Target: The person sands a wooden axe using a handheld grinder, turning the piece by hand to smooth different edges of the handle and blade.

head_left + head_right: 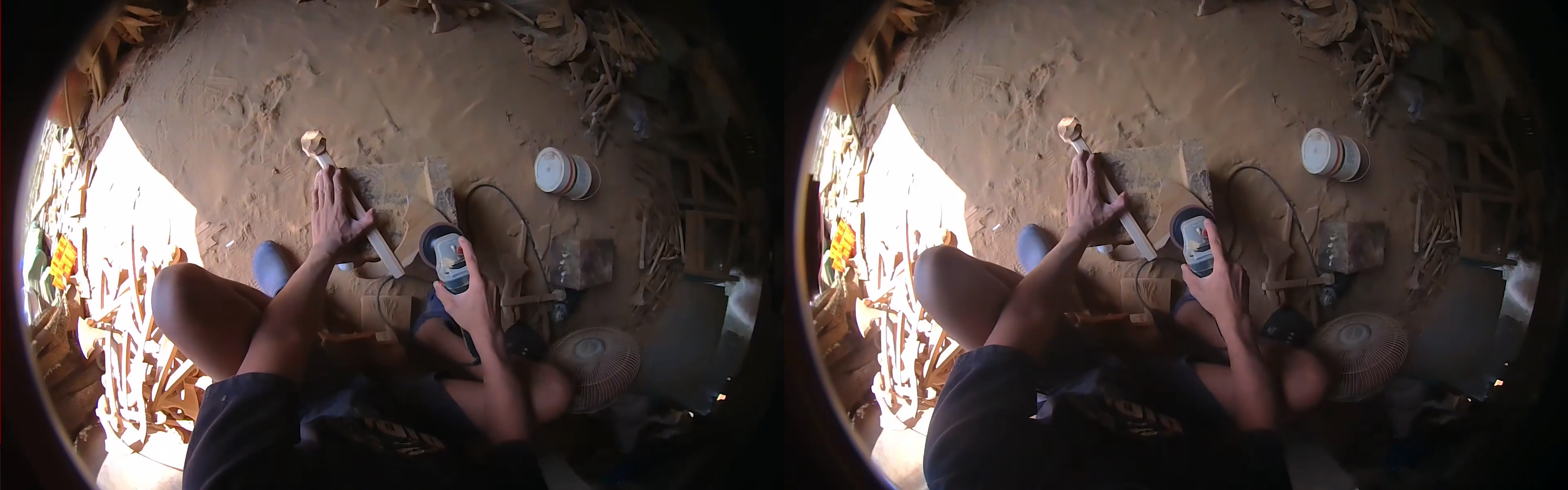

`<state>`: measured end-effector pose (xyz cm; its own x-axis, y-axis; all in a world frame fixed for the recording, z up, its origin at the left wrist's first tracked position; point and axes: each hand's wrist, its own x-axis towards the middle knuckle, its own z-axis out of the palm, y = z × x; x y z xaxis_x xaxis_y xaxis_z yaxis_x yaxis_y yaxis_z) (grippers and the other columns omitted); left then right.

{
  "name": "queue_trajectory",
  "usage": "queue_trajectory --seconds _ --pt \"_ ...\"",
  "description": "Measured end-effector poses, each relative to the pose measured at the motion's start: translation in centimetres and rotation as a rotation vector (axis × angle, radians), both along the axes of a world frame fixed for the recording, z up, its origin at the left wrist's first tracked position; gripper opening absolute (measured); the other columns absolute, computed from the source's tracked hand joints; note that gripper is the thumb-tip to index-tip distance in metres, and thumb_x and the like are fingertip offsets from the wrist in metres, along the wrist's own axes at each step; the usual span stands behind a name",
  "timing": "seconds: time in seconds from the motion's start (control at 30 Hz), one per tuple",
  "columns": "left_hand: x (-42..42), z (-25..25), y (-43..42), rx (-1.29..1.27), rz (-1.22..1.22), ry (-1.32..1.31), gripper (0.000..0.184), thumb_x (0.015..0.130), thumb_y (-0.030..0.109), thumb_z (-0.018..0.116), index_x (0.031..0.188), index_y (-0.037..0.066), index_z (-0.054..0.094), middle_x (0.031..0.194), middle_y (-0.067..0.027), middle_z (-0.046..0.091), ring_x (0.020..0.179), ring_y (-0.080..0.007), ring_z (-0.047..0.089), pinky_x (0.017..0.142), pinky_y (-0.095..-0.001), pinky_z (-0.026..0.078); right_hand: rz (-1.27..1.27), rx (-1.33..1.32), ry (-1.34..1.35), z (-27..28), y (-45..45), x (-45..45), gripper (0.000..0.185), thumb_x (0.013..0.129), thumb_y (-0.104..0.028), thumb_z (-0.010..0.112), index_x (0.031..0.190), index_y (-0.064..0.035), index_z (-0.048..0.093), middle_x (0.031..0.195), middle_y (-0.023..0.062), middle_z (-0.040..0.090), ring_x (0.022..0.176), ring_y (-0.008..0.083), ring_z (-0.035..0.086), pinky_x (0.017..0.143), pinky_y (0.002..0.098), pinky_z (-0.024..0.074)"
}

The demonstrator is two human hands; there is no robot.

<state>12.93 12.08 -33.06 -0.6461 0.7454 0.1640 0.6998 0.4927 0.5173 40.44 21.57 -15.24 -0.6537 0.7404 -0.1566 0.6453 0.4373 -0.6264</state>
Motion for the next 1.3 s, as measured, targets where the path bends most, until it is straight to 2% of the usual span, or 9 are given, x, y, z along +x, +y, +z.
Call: queue_trajectory --seconds 0.03,0.13,0.27,0.37,0.47,0.57,0.77,1.1,1.3 --pt "0.0 0.6 0.1 -0.008 -0.002 -0.025 0.113 0.080 0.065 0.068 0.162 0.000 0.024 0.169 -0.0274 0.019 0.158 -0.0413 0.015 0.128 -0.0506 0.015 0.007 0.038 0.007 -0.9 -0.4 -0.3 0.092 0.077 -0.020 0.083 0.157 -0.0234 0.040 0.126 0.0228 0.069 0.103 0.0509 0.066 0.086 0.0558 0.0572" --pt "0.0 0.8 0.2 -0.027 0.004 -0.029 0.110 0.080 0.061 0.068 0.161 0.001 0.026 0.168 -0.0274 0.021 0.158 -0.0412 0.018 0.128 -0.0505 0.015 -0.028 -0.082 -0.159 -1.0 -1.3 -1.4 0.089 0.079 -0.018 0.080 0.158 -0.0211 0.039 0.127 0.0231 0.069 0.104 0.0488 0.067 0.087 0.0547 0.0577" --pt "0.0 1.2 0.4 -0.040 0.016 -0.066 0.108 0.078 0.057 0.067 0.161 0.001 0.026 0.168 -0.0271 0.022 0.158 -0.0412 0.018 0.128 -0.0504 0.015 0.023 0.014 -0.109 -2.7 -2.0 -1.1 0.089 0.080 -0.018 0.078 0.159 -0.0248 0.038 0.110 0.0305 0.071 0.095 0.0514 0.068 0.081 0.0584 0.0568" --pt "0.1 1.4 0.6 -0.044 0.019 -0.065 0.108 0.078 0.056 0.065 0.161 0.000 0.026 0.168 -0.0267 0.021 0.158 -0.0403 0.017 0.128 -0.0503 0.015 0.030 -0.018 -0.105 -3.2 -2.0 -1.1 0.090 0.078 -0.020 0.082 0.158 -0.0199 0.040 0.122 0.0233 0.071 0.094 0.0489 0.070 0.083 0.0557 0.0578" --pt "0.2 1.5 0.5 -0.049 0.020 -0.062 0.107 0.077 0.055 0.065 0.161 -0.001 0.026 0.168 -0.0266 0.022 0.158 -0.0395 0.017 0.128 -0.0500 0.015 0.038 -0.008 -0.172 -3.3 -2.4 -1.1 0.089 0.078 -0.019 0.082 0.157 -0.0193 0.041 0.122 0.0241 0.070 0.095 0.0487 0.069 0.083 0.0549 0.0580" --pt "0.2 1.9 0.7 -0.061 0.026 -0.062 0.107 0.077 0.055 0.065 0.160 -0.001 0.027 0.168 -0.0266 0.022 0.158 -0.0391 0.018 0.128 -0.0496 0.015 0.054 -0.009 -0.048 -3.8 -2.6 -1.3 0.087 0.080 -0.015 0.077 0.158 -0.0238 0.039 0.104 0.0334 0.069 0.087 0.0532 0.067 0.076 0.0578 0.0555" --pt "0.2 1.6 0.7 -0.063 0.026 -0.043 0.106 0.078 0.053 0.064 0.160 -0.001 0.027 0.167 -0.0269 0.024 0.158 -0.0396 0.019 0.128 -0.0486 0.015 0.085 0.063 0.006 -3.8 -2.7 -1.7 0.087 0.080 -0.013 0.077 0.158 -0.0211 0.040 0.106 0.0299 0.071 0.087 0.0513 0.068 0.077 0.0556 0.0563" --pt "0.0 1.5 0.7 -0.060 -0.010 -0.024 0.106 0.078 0.052 0.066 0.158 -0.006 0.028 0.166 -0.0305 0.024 0.157 -0.0422 0.019 0.128 -0.0505 0.015 -0.086 0.105 -0.233 -3.7 -0.9 -1.8 0.089 0.078 -0.017 0.081 0.157 -0.0209 0.040 0.121 0.0277 0.069 0.097 0.0463 0.070 0.079 0.0562 0.0574" --pt "0.0 1.8 0.8 -0.069 -0.012 -0.039 0.106 0.077 0.051 0.066 0.159 -0.005 0.028 0.167 -0.0285 0.024 0.157 -0.0397 0.021 0.127 -0.0501 0.016 -0.092 0.102 -0.218 -3.3 -0.2 -1.0 0.088 0.080 -0.024 0.079 0.158 -0.0254 0.039 0.107 0.0268 0.073 0.088 0.0480 0.071 0.075 0.0568 0.0567"
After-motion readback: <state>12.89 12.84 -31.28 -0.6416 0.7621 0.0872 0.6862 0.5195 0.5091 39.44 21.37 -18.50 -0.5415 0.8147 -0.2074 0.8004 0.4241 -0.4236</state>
